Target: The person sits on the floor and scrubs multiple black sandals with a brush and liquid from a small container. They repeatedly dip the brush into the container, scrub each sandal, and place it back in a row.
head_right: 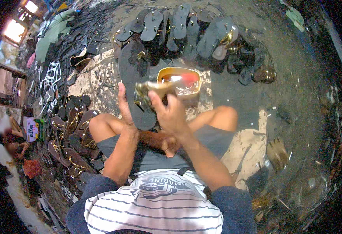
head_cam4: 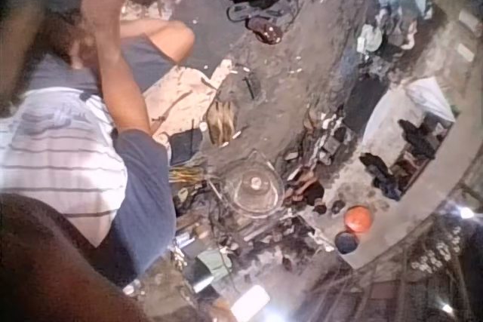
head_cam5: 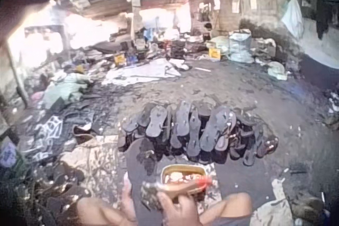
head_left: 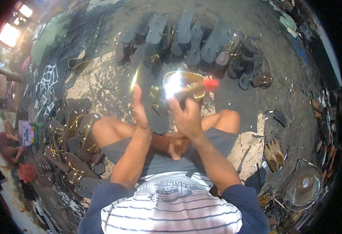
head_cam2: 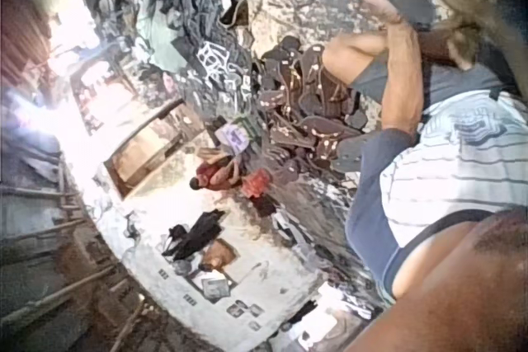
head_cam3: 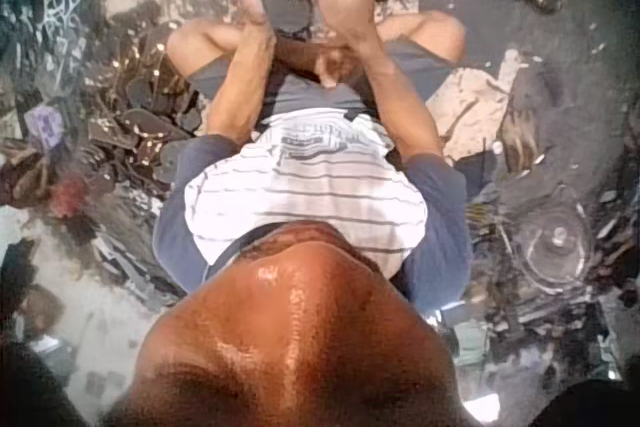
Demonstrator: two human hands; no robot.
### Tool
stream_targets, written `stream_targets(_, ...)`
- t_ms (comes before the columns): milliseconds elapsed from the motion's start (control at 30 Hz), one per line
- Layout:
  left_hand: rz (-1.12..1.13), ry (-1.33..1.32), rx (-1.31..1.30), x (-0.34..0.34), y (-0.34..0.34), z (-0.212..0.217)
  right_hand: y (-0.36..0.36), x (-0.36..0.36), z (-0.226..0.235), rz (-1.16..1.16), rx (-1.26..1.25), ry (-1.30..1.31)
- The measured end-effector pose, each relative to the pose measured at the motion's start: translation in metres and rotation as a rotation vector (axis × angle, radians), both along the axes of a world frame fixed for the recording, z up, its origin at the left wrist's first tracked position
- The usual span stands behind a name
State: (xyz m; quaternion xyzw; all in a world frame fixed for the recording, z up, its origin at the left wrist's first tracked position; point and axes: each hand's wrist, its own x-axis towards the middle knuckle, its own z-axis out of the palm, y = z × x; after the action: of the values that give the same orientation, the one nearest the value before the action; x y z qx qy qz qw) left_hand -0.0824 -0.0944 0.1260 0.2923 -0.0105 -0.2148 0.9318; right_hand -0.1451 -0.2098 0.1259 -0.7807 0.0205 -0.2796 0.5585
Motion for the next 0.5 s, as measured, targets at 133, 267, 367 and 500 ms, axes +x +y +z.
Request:
stream_targets(133,-0.062,-0.012,-0.168,-0.002,0.010,-0.006,-0.001,0.014,0.004,0.074,0.071,-0.018)
stream_targets(267,-0.120,0.027,-0.347,0.009,0.011,-0.011,-0.008,0.017,-0.006,-0.007,-0.402,-0.288)
stream_targets(367,-0.174,0.068,-0.226,0.012,0.015,0.005,0.004,-0.014,-0.006,0.186,-0.212,-0.151)
stream_targets(500,-0.379,0.253,-0.352,0.010,0.014,-0.007,0.002,0.001,-0.003,0.396,-0.064,-0.167)
